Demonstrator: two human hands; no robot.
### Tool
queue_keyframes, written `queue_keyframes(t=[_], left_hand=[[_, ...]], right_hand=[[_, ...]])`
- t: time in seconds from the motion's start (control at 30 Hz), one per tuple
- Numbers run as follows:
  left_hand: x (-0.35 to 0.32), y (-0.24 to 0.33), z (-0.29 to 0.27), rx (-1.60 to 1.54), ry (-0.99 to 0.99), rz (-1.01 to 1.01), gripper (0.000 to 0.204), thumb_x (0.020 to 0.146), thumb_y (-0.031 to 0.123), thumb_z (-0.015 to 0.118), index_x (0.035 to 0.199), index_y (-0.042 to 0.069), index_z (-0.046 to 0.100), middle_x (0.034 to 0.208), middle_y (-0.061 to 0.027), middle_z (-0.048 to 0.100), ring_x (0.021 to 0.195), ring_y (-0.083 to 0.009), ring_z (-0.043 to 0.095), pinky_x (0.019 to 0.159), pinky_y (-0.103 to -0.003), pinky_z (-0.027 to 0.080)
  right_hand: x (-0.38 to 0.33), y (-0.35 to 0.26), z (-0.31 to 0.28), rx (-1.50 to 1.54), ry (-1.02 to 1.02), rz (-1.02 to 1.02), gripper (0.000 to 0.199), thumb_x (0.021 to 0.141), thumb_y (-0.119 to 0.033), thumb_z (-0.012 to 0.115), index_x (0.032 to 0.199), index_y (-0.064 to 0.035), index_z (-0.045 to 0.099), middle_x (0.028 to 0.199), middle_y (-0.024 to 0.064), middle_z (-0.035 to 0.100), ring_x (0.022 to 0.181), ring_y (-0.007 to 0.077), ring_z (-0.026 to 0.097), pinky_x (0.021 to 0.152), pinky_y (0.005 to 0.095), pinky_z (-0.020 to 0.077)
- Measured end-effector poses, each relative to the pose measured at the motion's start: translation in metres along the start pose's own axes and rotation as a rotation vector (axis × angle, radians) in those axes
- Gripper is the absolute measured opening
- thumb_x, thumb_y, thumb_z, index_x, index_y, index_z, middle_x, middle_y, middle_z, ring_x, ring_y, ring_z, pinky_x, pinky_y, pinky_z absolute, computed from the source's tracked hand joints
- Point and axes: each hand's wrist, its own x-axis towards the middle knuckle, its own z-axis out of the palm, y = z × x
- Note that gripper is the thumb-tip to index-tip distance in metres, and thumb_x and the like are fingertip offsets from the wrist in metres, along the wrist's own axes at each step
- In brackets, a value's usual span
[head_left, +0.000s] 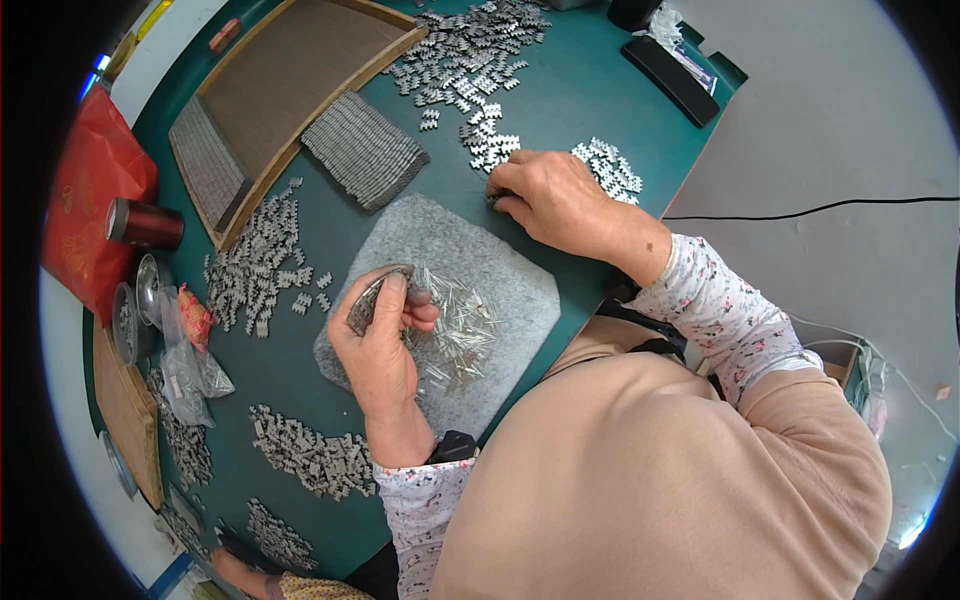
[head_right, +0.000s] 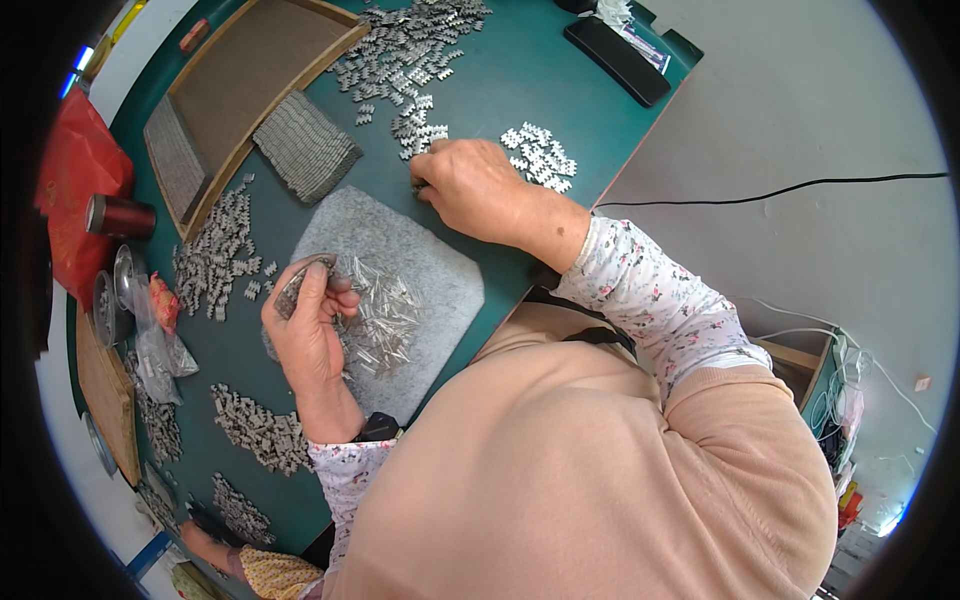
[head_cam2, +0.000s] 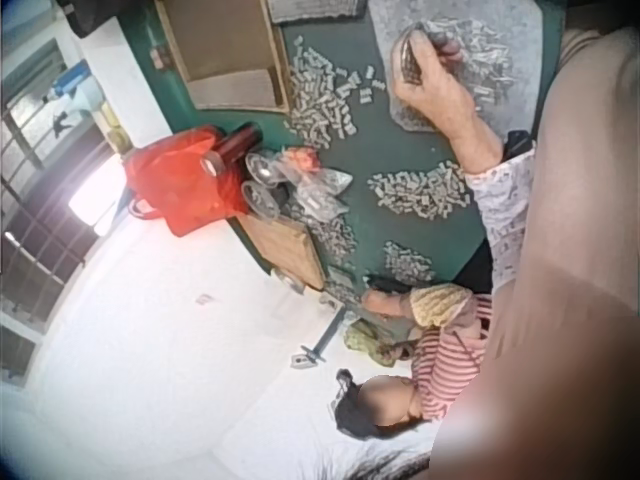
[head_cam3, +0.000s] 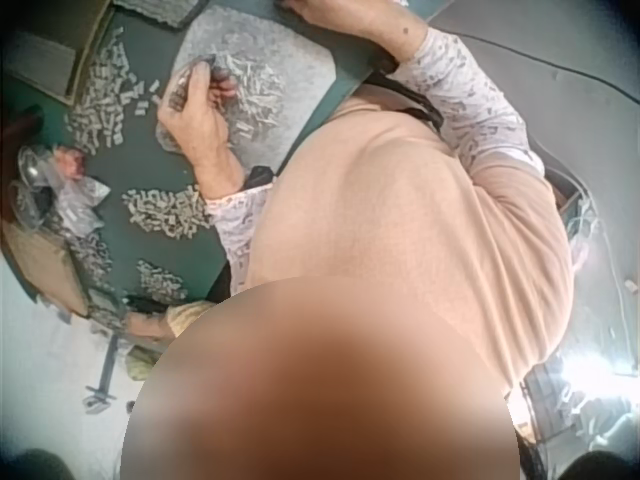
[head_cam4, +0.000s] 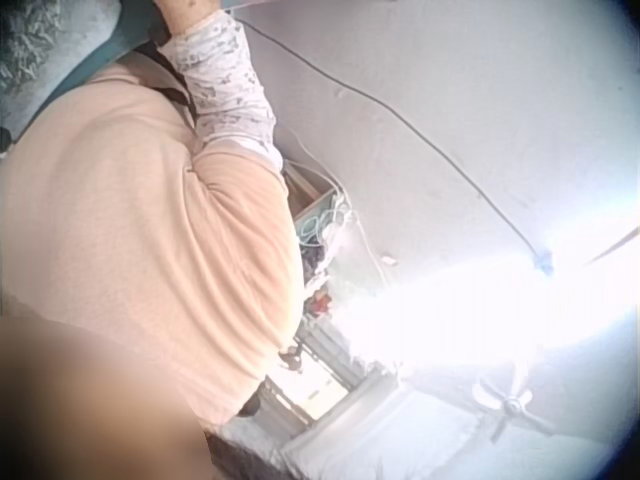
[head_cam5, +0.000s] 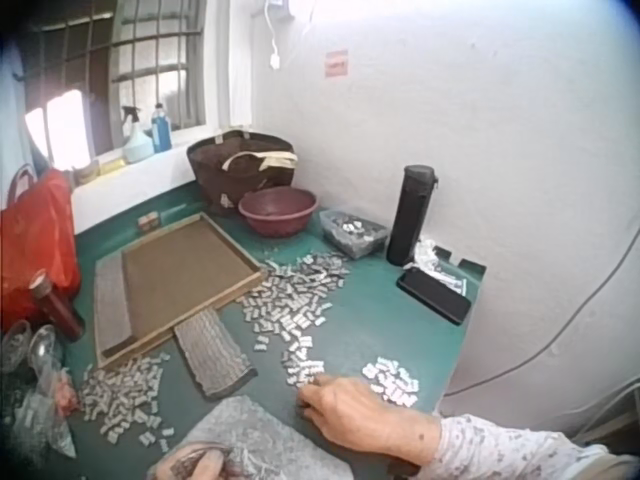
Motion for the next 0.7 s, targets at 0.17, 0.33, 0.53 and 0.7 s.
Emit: queue_keyframes(t=[0.17, 0.33, 0.53, 0.7], left_hand=[[0.0, -0.001, -0.002, 0.002, 0.005, 0.001, 0.019, 0.092, 0.011, 0.062, 0.098, -0.007, 0.064, 0.072, -0.0113, 0.064, 0.056, -0.015, 0.06, 0.05, -0.024, 0.047], [0.001, 0.0, -0.004, -0.01, 0.021, 0.003, 0.018, 0.091, 0.01, 0.062, 0.096, -0.007, 0.065, 0.071, -0.0117, 0.065, 0.056, -0.0151, 0.062, 0.051, -0.024, 0.049], [0.002, 0.001, -0.004, 0.023, 0.013, -0.002, 0.021, 0.092, 0.012, 0.06, 0.099, -0.007, 0.064, 0.073, -0.0116, 0.064, 0.057, -0.0154, 0.061, 0.051, -0.024, 0.048], [0.001, 0.001, -0.003, 0.003, 0.005, 0.005, 0.021, 0.092, 0.012, 0.062, 0.099, -0.007, 0.064, 0.073, -0.0115, 0.064, 0.057, -0.0153, 0.061, 0.051, -0.024, 0.048]], right_hand=[[0.002, -0.004, 0.001, -0.077, 0.055, -0.01, 0.01, 0.078, -0.008, 0.066, 0.087, -0.0036, 0.067, 0.082, 0.0143, 0.063, 0.075, 0.0353, 0.064, 0.066, 0.0434, 0.0513], [0.003, -0.022, 0.001, 0.02, 0.051, -0.13, 0.011, 0.077, -0.006, 0.067, 0.088, -0.0027, 0.067, 0.085, 0.0113, 0.063, 0.074, 0.0319, 0.064, 0.064, 0.0405, 0.0514], [-0.007, -0.031, 0.004, -0.069, -0.086, -0.208, 0.009, 0.076, -0.01, 0.065, 0.083, -0.0051, 0.069, 0.081, 0.012, 0.061, 0.079, 0.0312, 0.063, 0.067, 0.0411, 0.0514], [-0.011, -0.025, -0.009, 0.003, -0.016, -0.128, 0.011, 0.076, -0.008, 0.068, 0.086, -0.004, 0.068, 0.081, 0.0106, 0.061, 0.076, 0.0309, 0.063, 0.064, 0.0398, 0.051]])
